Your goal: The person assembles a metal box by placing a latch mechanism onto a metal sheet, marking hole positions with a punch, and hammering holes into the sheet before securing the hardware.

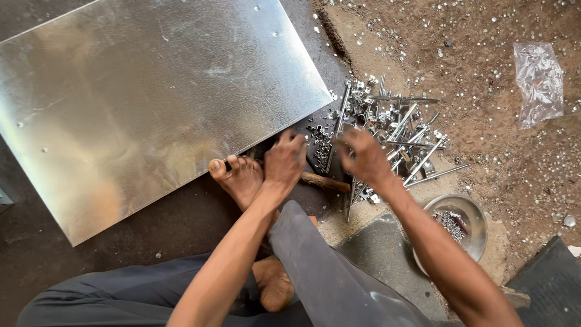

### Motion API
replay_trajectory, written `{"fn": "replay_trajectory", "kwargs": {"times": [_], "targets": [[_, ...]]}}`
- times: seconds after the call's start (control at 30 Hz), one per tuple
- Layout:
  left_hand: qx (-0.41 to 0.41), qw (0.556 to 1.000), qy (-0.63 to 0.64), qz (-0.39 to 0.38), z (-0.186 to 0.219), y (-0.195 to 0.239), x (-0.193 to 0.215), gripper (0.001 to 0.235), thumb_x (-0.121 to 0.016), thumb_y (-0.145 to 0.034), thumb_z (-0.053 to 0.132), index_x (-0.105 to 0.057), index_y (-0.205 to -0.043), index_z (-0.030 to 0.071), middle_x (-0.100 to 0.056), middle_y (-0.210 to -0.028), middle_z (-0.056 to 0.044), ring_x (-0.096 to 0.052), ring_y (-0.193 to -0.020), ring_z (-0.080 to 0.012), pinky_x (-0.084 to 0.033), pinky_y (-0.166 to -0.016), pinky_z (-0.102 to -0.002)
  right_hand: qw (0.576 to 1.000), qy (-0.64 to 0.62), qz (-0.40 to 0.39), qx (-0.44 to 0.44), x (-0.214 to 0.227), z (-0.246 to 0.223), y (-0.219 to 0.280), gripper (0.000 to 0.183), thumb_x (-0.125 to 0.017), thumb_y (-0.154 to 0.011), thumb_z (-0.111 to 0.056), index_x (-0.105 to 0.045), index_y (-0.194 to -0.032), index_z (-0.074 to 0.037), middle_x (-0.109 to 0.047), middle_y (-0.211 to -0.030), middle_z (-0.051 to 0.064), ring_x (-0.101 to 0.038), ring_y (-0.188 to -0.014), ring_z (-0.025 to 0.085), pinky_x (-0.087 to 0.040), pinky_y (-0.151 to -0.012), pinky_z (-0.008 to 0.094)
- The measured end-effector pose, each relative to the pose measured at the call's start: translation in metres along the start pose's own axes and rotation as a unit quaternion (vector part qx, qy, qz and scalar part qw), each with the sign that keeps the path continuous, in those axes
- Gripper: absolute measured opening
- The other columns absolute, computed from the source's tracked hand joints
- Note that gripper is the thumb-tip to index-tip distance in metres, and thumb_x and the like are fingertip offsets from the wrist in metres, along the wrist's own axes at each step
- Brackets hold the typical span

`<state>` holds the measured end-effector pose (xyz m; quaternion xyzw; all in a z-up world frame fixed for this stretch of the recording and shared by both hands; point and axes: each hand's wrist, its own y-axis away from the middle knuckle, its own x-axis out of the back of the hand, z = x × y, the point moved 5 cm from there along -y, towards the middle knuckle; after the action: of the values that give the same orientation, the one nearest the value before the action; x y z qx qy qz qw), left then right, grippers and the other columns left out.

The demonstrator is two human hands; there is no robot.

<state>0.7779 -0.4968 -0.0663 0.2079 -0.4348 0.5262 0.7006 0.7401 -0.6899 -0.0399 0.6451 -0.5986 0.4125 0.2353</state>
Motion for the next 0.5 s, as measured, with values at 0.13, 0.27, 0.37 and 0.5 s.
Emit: {"fn": "replay_trajectory", "kwargs": {"times": [0.13,0.27,0.37,0.5], "targets": [[-0.013,0.996,-0.087,0.012,-0.006,0.012,0.029,0.005,-0.066,-0.088,0.010,-0.071,-0.087,0.010,-0.071,-0.107,-0.015,-0.072,-0.075,-0.0296,-0.059,-0.058,-0.041,0.995,0.076,-0.057,-0.014,-0.022,-0.042,0.033,0.026,-0.075,-0.090,-0.023,-0.073,-0.107,-0.003,-0.066,-0.104,0.018,-0.063,-0.098,0.029,-0.056,-0.085,0.041],[-0.001,1.000,0.005,0.016,-0.009,0.011,0.059,0.009,-0.064,-0.102,0.011,-0.071,-0.103,0.007,-0.074,-0.097,-0.015,-0.073,-0.073,-0.0269,-0.059,-0.061,-0.040,0.995,0.087,-0.022,0.054,-0.050,-0.084,0.041,0.046,-0.078,-0.084,-0.030,-0.066,-0.115,0.001,-0.064,-0.106,0.019,-0.058,-0.094,0.032,-0.051,-0.083,0.046],[0.026,0.995,0.086,0.032,-0.018,0.015,0.084,0.012,-0.063,-0.100,0.009,-0.067,-0.107,0.001,-0.076,-0.094,-0.015,-0.075,-0.086,-0.0305,-0.059,-0.073,-0.043,0.993,0.114,0.005,0.026,-0.045,-0.074,0.048,0.039,-0.075,-0.088,-0.030,-0.062,-0.115,-0.004,-0.064,-0.103,0.014,-0.061,-0.093,0.028,-0.054,-0.081,0.042],[0.002,0.992,0.127,0.028,-0.020,0.017,0.087,0.017,-0.066,-0.094,0.009,-0.070,-0.107,0.000,-0.074,-0.098,-0.020,-0.073,-0.085,-0.0346,-0.057,-0.077,-0.044,0.997,0.072,0.012,0.031,-0.020,-0.066,0.076,0.033,-0.066,-0.100,-0.029,-0.060,-0.117,-0.001,-0.066,-0.105,0.013,-0.063,-0.082,0.022,-0.056,-0.067,0.033]]}}
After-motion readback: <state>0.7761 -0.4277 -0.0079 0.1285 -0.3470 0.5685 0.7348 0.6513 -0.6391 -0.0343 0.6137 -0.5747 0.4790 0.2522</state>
